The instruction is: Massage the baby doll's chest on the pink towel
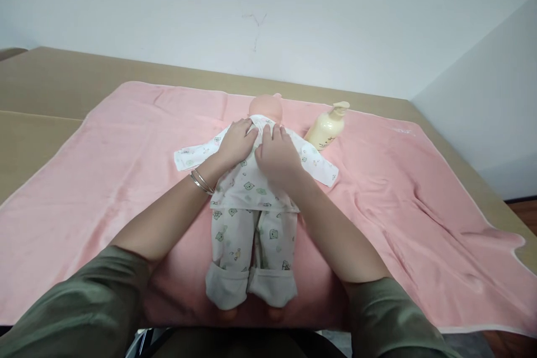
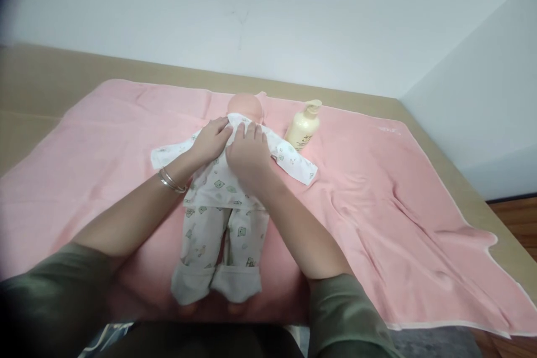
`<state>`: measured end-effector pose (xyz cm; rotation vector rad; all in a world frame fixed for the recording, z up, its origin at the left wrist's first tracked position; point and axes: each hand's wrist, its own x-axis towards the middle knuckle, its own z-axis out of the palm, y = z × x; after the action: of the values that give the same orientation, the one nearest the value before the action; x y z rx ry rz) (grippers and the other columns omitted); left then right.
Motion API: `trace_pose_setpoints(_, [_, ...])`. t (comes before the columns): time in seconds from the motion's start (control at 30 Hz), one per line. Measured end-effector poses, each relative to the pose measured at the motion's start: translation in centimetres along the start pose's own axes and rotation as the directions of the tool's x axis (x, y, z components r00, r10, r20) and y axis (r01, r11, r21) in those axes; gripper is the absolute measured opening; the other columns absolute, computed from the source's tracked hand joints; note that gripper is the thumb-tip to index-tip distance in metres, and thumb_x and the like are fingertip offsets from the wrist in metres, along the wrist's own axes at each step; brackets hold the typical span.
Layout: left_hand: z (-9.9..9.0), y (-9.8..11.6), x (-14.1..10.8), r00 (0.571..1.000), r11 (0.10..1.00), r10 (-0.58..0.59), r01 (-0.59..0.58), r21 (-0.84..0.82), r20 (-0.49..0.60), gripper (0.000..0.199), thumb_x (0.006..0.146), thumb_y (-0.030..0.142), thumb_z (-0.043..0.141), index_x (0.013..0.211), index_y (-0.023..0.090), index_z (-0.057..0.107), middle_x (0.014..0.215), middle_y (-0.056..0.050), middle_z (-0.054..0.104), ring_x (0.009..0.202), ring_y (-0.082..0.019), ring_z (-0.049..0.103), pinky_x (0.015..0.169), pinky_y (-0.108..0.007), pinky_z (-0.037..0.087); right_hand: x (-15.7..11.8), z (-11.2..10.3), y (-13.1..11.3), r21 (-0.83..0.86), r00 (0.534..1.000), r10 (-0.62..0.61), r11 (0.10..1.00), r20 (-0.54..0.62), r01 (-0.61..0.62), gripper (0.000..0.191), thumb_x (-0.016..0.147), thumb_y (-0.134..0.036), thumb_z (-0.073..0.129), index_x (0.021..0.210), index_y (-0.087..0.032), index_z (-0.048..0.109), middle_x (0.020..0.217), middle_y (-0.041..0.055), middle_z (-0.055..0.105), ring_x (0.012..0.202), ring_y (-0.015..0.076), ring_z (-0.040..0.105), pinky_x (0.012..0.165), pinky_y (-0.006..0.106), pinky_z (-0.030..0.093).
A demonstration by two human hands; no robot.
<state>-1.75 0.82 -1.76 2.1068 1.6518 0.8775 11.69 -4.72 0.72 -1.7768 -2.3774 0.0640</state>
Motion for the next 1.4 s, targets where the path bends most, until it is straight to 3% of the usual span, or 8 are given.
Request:
trace_pose_setpoints(0.2, [0.0, 0.9, -0.8, 0.999, 0.986, 0.01, -0.015, 0.163, 0.035, 0.044, 0.102, 0.029, 0.028, 0.116, 0.01, 0.065, 0.126, -0.024, 0.071, 0.122, -0.035, 0.064, 0.115, -0.054, 0.047, 1.0, 1.2, 0.9, 0.109, 0.992, -0.087, 0.989, -0.086, 0.096, 0.062, 0.103, -0.02, 0.033, 0.158, 0.005, 0.043, 0.165, 0.026, 0.043, 0.16, 0.0358, 0.036, 0.134, 0.052, 0.028])
trace_pose_setpoints(0.4, [0.1, 2.1, -2.0, 0.987, 0.954, 0.092, -0.125, 0.271, 0.129, 0.05, 0.1, 0.025, 0.035, 0.137, -0.003, 0.055, 0.152, -0.032, 0.055, 0.149, -0.041, 0.048, 0.127, -0.058, 0.036, 4.3, 1.2, 4.9, 0.279, 0.993, 0.118, 0.954, -0.009, -0.11, 0.068, 0.109, -0.039, 0.029, 0.157, 0.007, 0.041, 0.168, 0.0287, 0.036, 0.161, 0.0368, 0.032, 0.134, 0.054, 0.026])
trace_pose_setpoints(0.7, [-0.2, -0.5, 0.8, 0.995, 0.998, -0.067, 0.065, 0.018, 0.07, 0.038, 0.103, 0.031, 0.029, 0.103, 0.019, 0.065, 0.118, -0.017, 0.074, 0.114, -0.031, 0.067, 0.109, -0.05, 0.054, -0.3, 0.4, -1.3, 0.05, 1.0, -0.014, 0.999, -0.015, 0.015, 0.068, 0.105, -0.026, 0.038, 0.164, 0.005, 0.032, 0.173, 0.0283, 0.023, 0.165, 0.0409, 0.02, 0.137, 0.055, 0.018])
trace_pose_setpoints(0.83, [1.1, 0.7, -0.5, 0.998, 0.989, -0.052, 0.056, 0.134, -0.034, 0.043, 0.102, 0.028, 0.032, 0.122, 0.009, 0.065, 0.135, -0.024, 0.069, 0.133, -0.036, 0.062, 0.12, -0.055, 0.045, 2.0, 0.5, 1.9, 0.18, 0.999, -0.041, 0.983, 0.016, 0.038, 0.065, 0.107, -0.028, 0.031, 0.163, 0.005, 0.034, 0.172, 0.0262, 0.028, 0.165, 0.0362, 0.024, 0.136, 0.053, 0.021])
trace_pose_setpoints(0.93, [2.3, 2.5, -2.6, 0.992, 0.988, -0.029, 0.047, 0.147, -0.124, 0.052, 0.102, 0.029, 0.036, 0.145, 0.006, 0.055, 0.157, -0.024, 0.056, 0.154, -0.038, 0.045, 0.13, -0.057, 0.033, 4.1, 0.8, 5.4, 0.284, 0.994, 0.086, 0.953, 0.073, -0.103, 0.07, 0.111, -0.042, 0.025, 0.164, 0.002, 0.032, 0.173, 0.0263, 0.026, 0.166, 0.0359, 0.021, 0.135, 0.057, 0.019])
trace_pose_setpoints(1.03, [2.9, 3.2, -3.7, 0.995, 0.993, 0.038, -0.026, 0.116, -0.096, 0.058, 0.102, 0.028, 0.037, 0.152, 0.004, 0.05, 0.165, -0.023, 0.048, 0.161, -0.039, 0.035, 0.133, -0.059, 0.027, 4.8, 0.9, 6.7, 0.28, 0.98, 0.174, 0.94, 0.101, -0.196, 0.074, 0.111, -0.048, 0.021, 0.164, 0.002, 0.034, 0.173, 0.0275, 0.026, 0.166, 0.0372, 0.019, 0.135, 0.059, 0.015])
trace_pose_setpoints(1.23, [2.0, -0.3, -0.9, 0.995, 0.996, -0.069, 0.064, -0.062, -0.075, 0.055, 0.103, 0.032, 0.033, 0.146, 0.014, 0.06, 0.16, -0.015, 0.058, 0.156, -0.032, 0.045, 0.133, -0.055, 0.03, 1.7, 0.9, 1.9, 0.124, 0.989, 0.143, 0.983, -0.028, -0.138, 0.067, 0.109, -0.035, 0.031, 0.162, 0.005, 0.037, 0.169, 0.0299, 0.034, 0.162, 0.0421, 0.028, 0.132, 0.064, 0.023])
trace_pose_setpoints(1.4, [1.1, -1.5, 0.0, 0.996, 0.998, -0.059, 0.06, 0.013, -0.067, 0.055, 0.103, 0.036, 0.031, 0.137, 0.013, 0.067, 0.15, -0.017, 0.067, 0.145, -0.032, 0.057, 0.133, -0.058, 0.029, -1.4, 1.8, -2.1, 0.047, 0.99, -0.036, 0.998, -0.136, 0.043, 0.064, 0.105, -0.021, 0.036, 0.164, 0.004, 0.034, 0.172, 0.0283, 0.027, 0.165, 0.0399, 0.022, 0.136, 0.058, 0.018])
